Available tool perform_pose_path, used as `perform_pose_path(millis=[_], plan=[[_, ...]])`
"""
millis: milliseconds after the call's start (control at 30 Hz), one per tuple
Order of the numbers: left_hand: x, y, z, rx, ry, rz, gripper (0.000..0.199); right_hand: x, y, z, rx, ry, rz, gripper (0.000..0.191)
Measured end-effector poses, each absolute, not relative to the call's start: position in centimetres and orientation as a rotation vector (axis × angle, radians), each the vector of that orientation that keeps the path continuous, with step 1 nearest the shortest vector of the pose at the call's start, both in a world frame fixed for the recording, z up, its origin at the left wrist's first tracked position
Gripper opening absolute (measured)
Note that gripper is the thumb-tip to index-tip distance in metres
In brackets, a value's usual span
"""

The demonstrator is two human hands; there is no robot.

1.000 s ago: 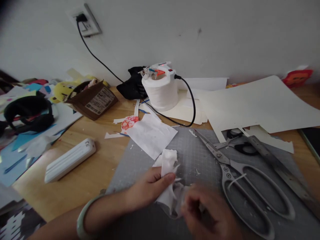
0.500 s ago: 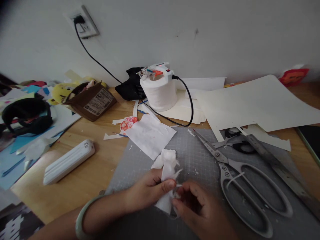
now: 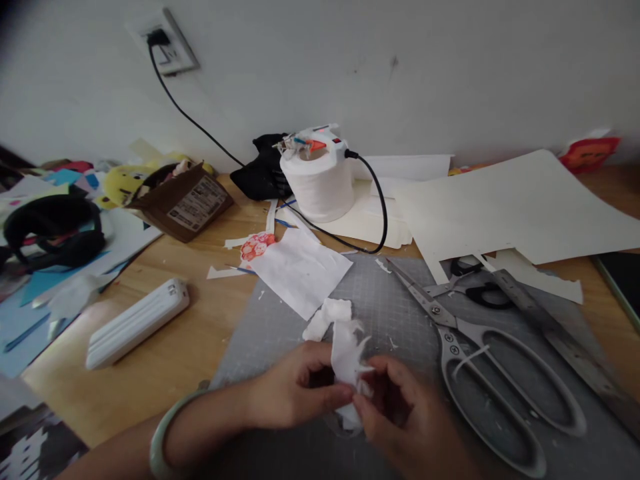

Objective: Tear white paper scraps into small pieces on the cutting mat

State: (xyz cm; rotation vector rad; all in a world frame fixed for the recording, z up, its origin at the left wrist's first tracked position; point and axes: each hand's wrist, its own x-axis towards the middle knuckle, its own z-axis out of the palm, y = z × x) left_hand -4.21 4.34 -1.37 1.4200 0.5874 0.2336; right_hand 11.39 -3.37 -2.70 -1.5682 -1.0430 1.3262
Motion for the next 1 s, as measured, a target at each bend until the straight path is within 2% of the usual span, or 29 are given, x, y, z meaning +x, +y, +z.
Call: perform_pose_path(millis=[233,433,567,867,1000], plan=[[-4.3,4.4,-1.3,1.531,0.602,0.176,0.016,11.2,-3.4,-2.4,-1.519,-1.135,1.356,0.018],[-4.5,4.7,-1.1,1.417,0.534,0.189,0.019,11.5,-3.1,-2.0,-1.531,-0.806,1.641,0.018],[-4.4,4.8,-0.7,1.374,0.532,0.192,0.020,11.7,-2.8,-1.1,-1.591,-0.665,1.711,0.018],[-4.1,4.7,-0.9,1.366,0.658,0.204,0.025,13.2,-1.5,-0.4,-1.272,-0.540,1.755,0.030],[-4.0,4.6,-0.8,1.215,0.653,0.272,0.033,13.4,-1.5,-0.7,-1.157,-0.444,1.762,0.028]])
